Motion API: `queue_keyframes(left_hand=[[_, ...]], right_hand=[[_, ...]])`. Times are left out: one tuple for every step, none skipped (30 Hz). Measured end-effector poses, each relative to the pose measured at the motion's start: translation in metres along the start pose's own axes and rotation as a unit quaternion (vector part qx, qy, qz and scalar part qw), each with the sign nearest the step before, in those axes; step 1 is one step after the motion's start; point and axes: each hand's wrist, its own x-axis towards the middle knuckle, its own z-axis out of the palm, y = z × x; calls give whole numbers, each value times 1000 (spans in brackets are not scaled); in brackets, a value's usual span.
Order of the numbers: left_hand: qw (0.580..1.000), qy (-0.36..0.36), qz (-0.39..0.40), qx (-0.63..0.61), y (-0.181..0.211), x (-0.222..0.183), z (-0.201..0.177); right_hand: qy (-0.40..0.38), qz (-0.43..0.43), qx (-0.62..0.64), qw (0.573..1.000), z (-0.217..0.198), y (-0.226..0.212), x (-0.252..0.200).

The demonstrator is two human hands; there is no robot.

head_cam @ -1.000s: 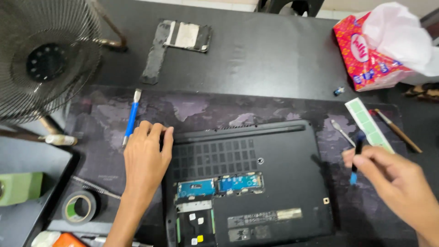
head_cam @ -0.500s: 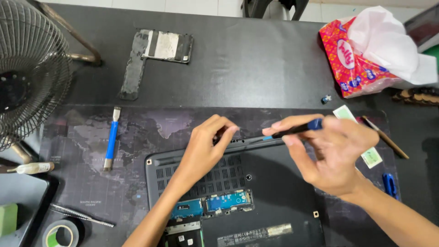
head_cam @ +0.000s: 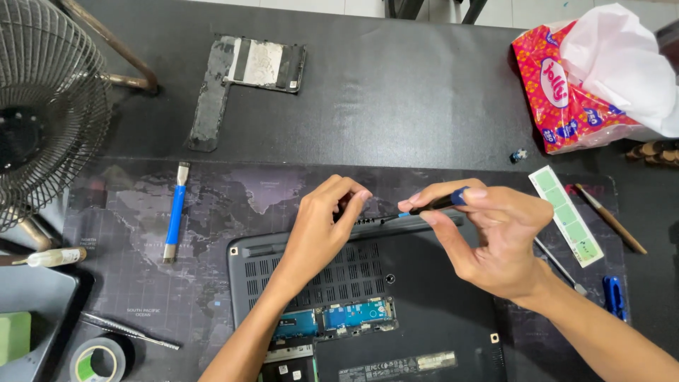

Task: The person uses a screwdriver to remove screws from the bottom of a laptop, then uses a prying tool to detach the bottom cover. They remove the hard drive and optical drive, then continue to unscrew and pry open the laptop casing to access internal components.

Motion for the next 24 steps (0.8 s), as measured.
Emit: queue_keyframes(left_hand=[[1000, 0, 0, 0, -2, 0, 0], [1000, 4, 11, -9, -3, 0, -1], [1000, 8, 23, -19, -4, 0, -1], [1000, 8, 24, -18, -2, -1, -2], [999, -4, 12, -39, -1, -1, -3], [998, -16, 0, -59, 1, -1, -4], [998, -14, 1, -58, 5, -2, -5], [990, -56, 71, -108, 8, -4, -7], [973, -99, 139, -158, 12, -6, -8], [973, -98, 139, -157, 23, -8, -10], [963, -118, 160, -180, 35, -9, -11], [952, -138, 181, -203, 46, -11, -12], [952, -137, 182, -202, 50, -11, -10], [964, -141, 148, -169, 54, -10, -9], [973, -145, 115, -134, 57, -9, -8], [974, -143, 118, -132, 56, -7, -6], [981, -113, 115, -110, 55, -7, -2], [987, -82, 111, -88, 53, -6, 2], [986, -82, 111, -88, 56, -7, 5], [990, -51, 100, -87, 59, -6, 8], [992, -22, 88, -86, 62, -6, 11], [992, -21, 89, -85, 61, -7, 14], [987, -16, 110, -117, 59, -6, 16], [980, -10, 130, -148, 58, -5, 18]], right_hand=[[0, 0, 0, 1000, 1, 1, 0], [6, -15, -18, 1000, 2, 2, 0], [11, -31, -37, 999, 2, 3, 0], [11, -32, -36, 999, 3, 4, -1], [28, -31, -58, 997, 4, 5, -1], [46, -30, -79, 995, 5, 6, -2], [45, -32, -78, 995, 5, 4, 2], [46, -34, -87, 995, 5, 1, 7], [46, -34, -97, 994, 6, -1, 10], [45, -35, -96, 994, 6, -7, 15], [36, -56, -83, 994, 5, -13, 19], [27, -77, -70, 994, 4, -19, 23], [27, -78, -70, 994, 0, -19, 17], [29, -23, -47, 998, -4, -18, 12], [30, 30, -24, 999, -7, -16, 8], [30, 26, -24, 999, -10, -19, 12], [10, 40, 43, 998, -12, -23, 14], [-10, 55, 110, 992, -14, -27, 16], [-11, 54, 109, 992, -13, -29, 19], [-15, 78, 126, 989, -13, -30, 23], [-19, 101, 143, 984, -12, -32, 26], [-19, 100, 142, 985, -11, -31, 25], [-22, 70, 135, 988, -11, -30, 24], [-26, 41, 128, 991, -10, -28, 23]])
